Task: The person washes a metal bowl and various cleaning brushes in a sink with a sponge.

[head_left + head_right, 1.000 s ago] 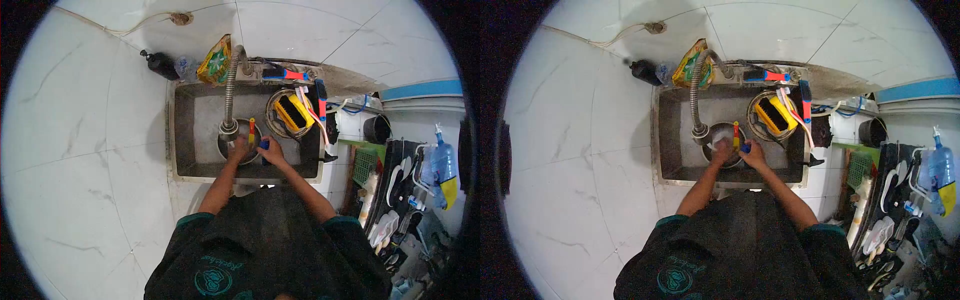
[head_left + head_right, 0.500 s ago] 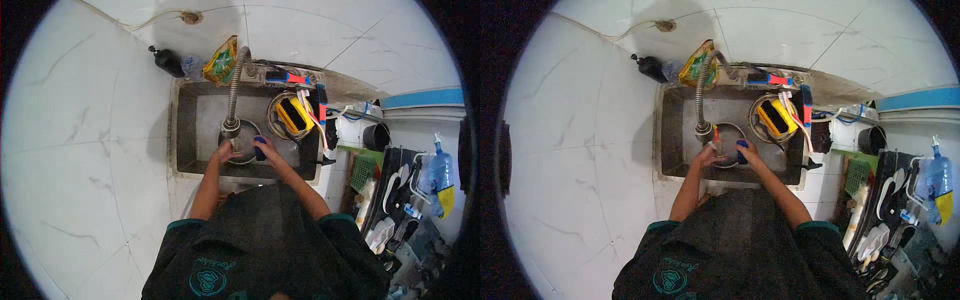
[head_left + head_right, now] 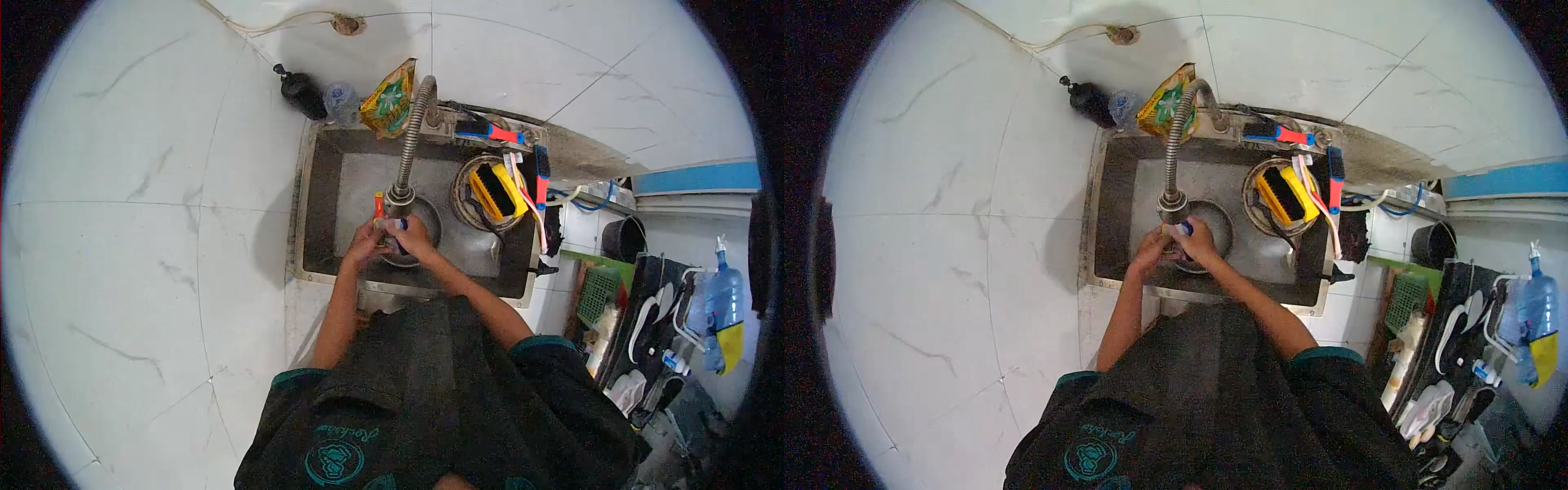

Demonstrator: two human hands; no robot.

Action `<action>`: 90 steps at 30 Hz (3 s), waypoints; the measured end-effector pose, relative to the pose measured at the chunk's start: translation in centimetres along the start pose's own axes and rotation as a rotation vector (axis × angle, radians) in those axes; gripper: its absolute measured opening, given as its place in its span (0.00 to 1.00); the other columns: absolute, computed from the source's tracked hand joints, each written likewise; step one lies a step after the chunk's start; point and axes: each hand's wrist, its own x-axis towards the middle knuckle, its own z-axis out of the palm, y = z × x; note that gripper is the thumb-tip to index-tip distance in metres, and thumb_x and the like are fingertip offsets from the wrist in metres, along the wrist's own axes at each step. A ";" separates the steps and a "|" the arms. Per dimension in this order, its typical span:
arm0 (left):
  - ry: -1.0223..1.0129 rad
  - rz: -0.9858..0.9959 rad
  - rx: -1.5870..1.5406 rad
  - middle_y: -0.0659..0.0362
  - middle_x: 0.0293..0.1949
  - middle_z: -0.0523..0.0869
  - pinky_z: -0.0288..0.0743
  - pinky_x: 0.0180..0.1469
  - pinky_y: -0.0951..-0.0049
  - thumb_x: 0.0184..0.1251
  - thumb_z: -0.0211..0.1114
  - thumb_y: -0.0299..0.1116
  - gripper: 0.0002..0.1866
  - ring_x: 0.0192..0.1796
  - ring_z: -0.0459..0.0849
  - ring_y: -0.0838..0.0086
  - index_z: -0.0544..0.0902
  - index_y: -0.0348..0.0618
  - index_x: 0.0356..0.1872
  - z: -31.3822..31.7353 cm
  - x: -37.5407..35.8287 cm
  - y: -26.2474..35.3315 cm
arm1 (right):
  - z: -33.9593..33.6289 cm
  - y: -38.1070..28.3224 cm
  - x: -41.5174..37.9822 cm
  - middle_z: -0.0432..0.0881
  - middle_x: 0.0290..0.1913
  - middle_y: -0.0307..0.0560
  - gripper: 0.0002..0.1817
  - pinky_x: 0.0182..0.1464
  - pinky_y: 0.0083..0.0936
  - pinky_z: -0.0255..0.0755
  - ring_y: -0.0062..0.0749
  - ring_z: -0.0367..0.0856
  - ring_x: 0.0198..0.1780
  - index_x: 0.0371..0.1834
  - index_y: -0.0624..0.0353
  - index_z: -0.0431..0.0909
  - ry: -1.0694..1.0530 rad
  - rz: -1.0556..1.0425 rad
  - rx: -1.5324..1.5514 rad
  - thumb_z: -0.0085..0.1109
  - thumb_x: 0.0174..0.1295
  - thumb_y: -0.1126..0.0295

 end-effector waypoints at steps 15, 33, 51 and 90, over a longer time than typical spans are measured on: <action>-0.081 -0.011 -0.218 0.61 0.43 0.81 0.74 0.43 0.72 0.75 0.46 0.54 0.23 0.41 0.79 0.74 0.74 0.47 0.54 3.1 2.7 -3.9 | -1.5 -1.7 -2.1 0.72 0.54 0.67 0.23 0.56 0.46 0.68 0.63 0.73 0.56 0.56 0.61 0.73 0.285 -0.258 -0.137 0.59 0.61 0.60; 0.051 0.109 -0.500 0.57 0.50 0.80 0.74 0.56 0.62 0.72 0.49 0.54 0.25 0.52 0.80 0.65 0.73 0.44 0.57 5.0 6.6 -3.9 | -0.9 -1.5 -1.0 0.73 0.54 0.66 0.26 0.58 0.49 0.65 0.62 0.71 0.56 0.60 0.60 0.62 0.330 -0.244 0.127 0.56 0.60 0.67; 0.108 -0.078 -0.385 0.55 0.30 0.83 0.81 0.30 0.61 0.66 0.59 0.54 0.22 0.30 0.84 0.64 0.77 0.42 0.39 3.1 1.2 -0.9 | -2.7 8.3 -0.7 0.74 0.55 0.66 0.31 0.60 0.46 0.66 0.59 0.72 0.56 0.60 0.66 0.68 0.405 0.069 -0.336 0.63 0.56 0.61; 0.551 0.672 0.557 0.48 0.62 0.76 0.70 0.60 0.60 0.60 0.68 0.39 0.46 0.61 0.77 0.54 0.49 0.52 0.75 -0.1 -1.4 4.1 | -9.2 -7.3 -2.9 0.68 0.62 0.61 0.26 0.54 0.37 0.77 0.55 0.75 0.59 0.61 0.60 0.69 0.539 -1.018 -0.517 0.55 0.56 0.77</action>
